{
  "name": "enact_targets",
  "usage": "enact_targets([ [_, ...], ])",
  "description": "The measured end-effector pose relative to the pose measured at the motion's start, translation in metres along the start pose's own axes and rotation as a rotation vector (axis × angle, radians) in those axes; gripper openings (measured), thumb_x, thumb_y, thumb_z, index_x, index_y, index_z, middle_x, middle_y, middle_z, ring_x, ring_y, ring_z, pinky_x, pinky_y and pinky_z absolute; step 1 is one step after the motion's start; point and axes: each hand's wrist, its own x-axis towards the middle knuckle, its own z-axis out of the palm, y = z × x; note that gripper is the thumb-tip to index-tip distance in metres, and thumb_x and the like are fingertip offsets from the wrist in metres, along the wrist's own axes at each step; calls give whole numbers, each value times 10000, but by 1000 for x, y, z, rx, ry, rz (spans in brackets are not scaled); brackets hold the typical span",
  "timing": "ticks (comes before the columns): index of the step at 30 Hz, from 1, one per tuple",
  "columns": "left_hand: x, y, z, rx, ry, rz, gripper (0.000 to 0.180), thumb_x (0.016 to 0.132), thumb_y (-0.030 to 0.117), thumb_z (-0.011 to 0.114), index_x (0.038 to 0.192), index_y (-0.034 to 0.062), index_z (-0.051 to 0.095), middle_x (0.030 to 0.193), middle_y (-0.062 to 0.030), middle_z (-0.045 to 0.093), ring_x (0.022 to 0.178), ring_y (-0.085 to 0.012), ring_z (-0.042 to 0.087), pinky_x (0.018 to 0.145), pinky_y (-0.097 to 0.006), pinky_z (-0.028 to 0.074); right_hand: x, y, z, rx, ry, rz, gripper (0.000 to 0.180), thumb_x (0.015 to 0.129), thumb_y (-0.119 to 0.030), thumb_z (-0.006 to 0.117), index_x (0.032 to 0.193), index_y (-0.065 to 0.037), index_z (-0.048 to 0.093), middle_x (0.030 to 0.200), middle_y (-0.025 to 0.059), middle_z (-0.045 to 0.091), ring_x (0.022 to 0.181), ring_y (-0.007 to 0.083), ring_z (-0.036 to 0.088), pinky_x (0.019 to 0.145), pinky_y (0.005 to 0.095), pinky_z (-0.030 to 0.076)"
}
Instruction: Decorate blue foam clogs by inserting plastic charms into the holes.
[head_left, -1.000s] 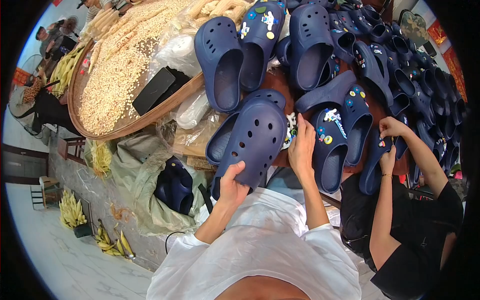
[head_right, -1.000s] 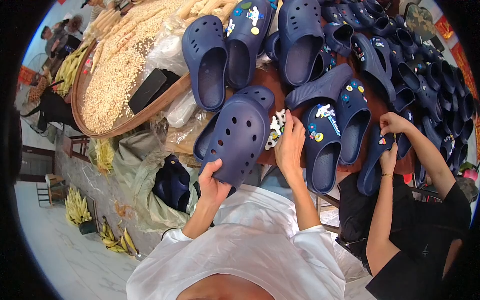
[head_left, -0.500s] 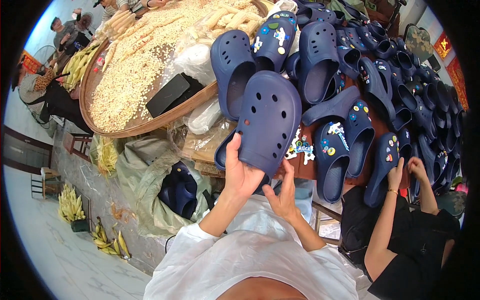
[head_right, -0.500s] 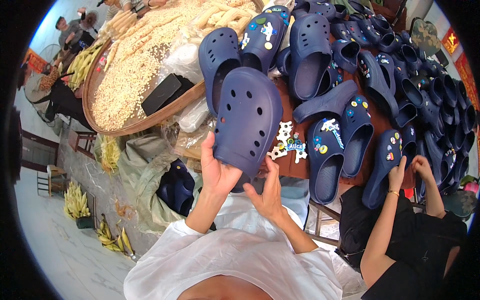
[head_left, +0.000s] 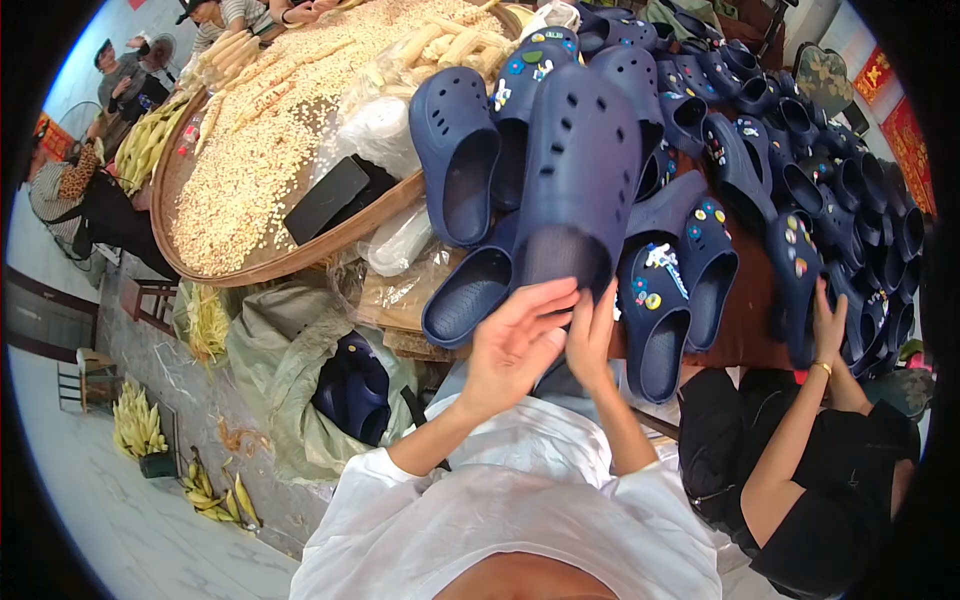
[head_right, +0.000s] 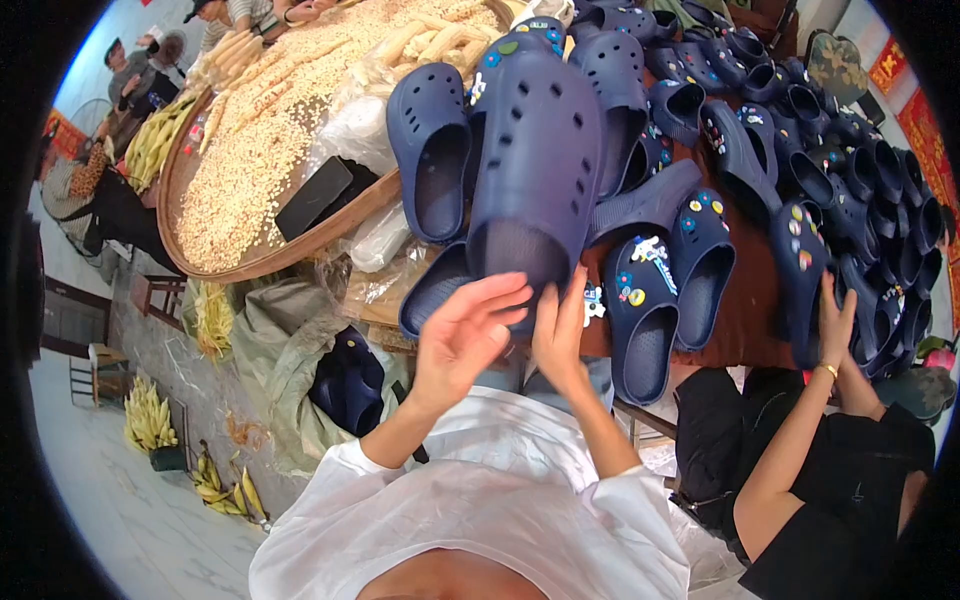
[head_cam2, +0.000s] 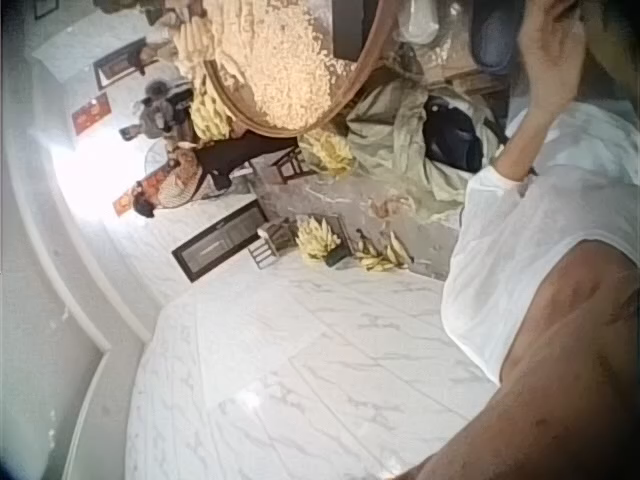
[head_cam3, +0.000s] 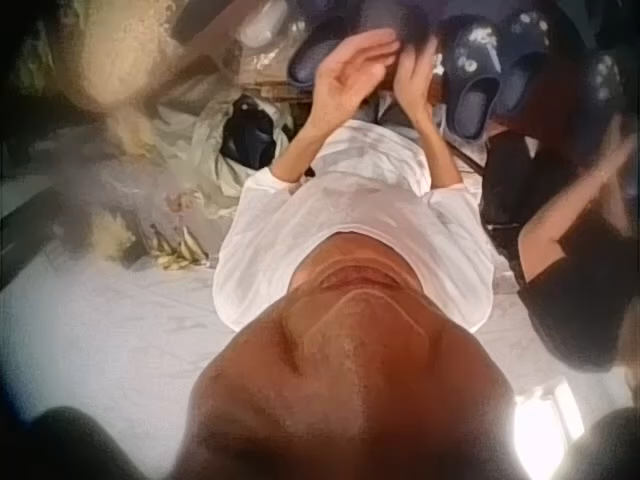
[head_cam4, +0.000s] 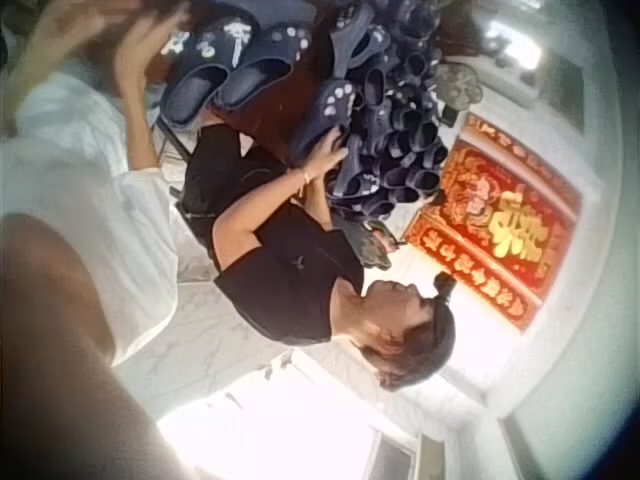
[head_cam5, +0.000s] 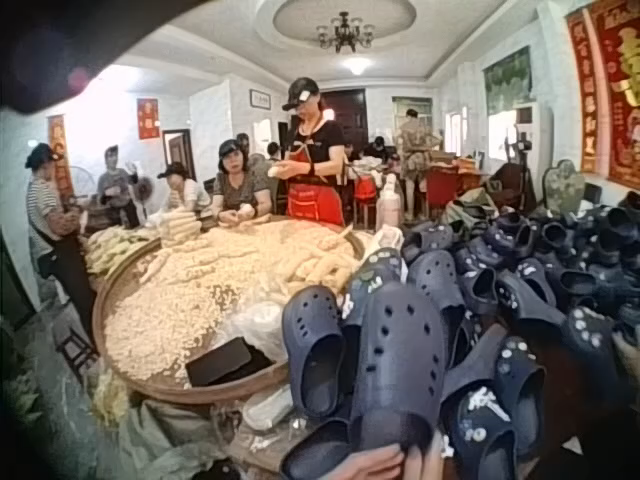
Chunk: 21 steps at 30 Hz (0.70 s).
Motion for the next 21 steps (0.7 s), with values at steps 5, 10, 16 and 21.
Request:
enact_targets([
  [5, -2, -10, -47, 412, 253, 106, 301, 917, -50, 562, 1216, -35, 592, 1258, -110, 589, 1136, -172, 586, 971, -299, 477, 92, -13, -1, -20, 61, -65, 472, 1014, -154, 430, 1404, 98, 346, 1346, 307, 494, 1244, 411, 506, 1060, 411, 374],
  [10, -8, -45, -79, 533, 310, -18, 365, 897, 4, 589, 1261, 6, 575, 1236, -116, 596, 1123, -197, 595, 947, -324, 489, 143, 18, 6, -160, 152, -92, 490, 999, -176, 454, 1393, 98, 358, 1352, 315, 471, 1255, 440, 486, 1062, 439, 381],
  [16, -5, -57, -78, 997, 181, -71, 465, 856, 130, 667, 1292, 19, 550, 1179, -185, 576, 1063, -320, 612, 895, -379, 498, 155, 25, 21, -336, 152, -93, 498, 968, -133, 486, 1383, 87, 319, 1315, 320, 429, 1189, 479, 506, 1015, 471, 413],
  [21, 6, -70, -78, 1155, 74, 8, 392, 841, 108, 669, 1216, 18, 597, 997, -157, 621, 889, -335, 598, 758, -421, 488, 157, 23, 26, -501, 154, -133, 497, 945, -127, 541, 1352, 86, 350, 1244, 316, 456, 1129, 468, 522, 954, 478, 441],
])
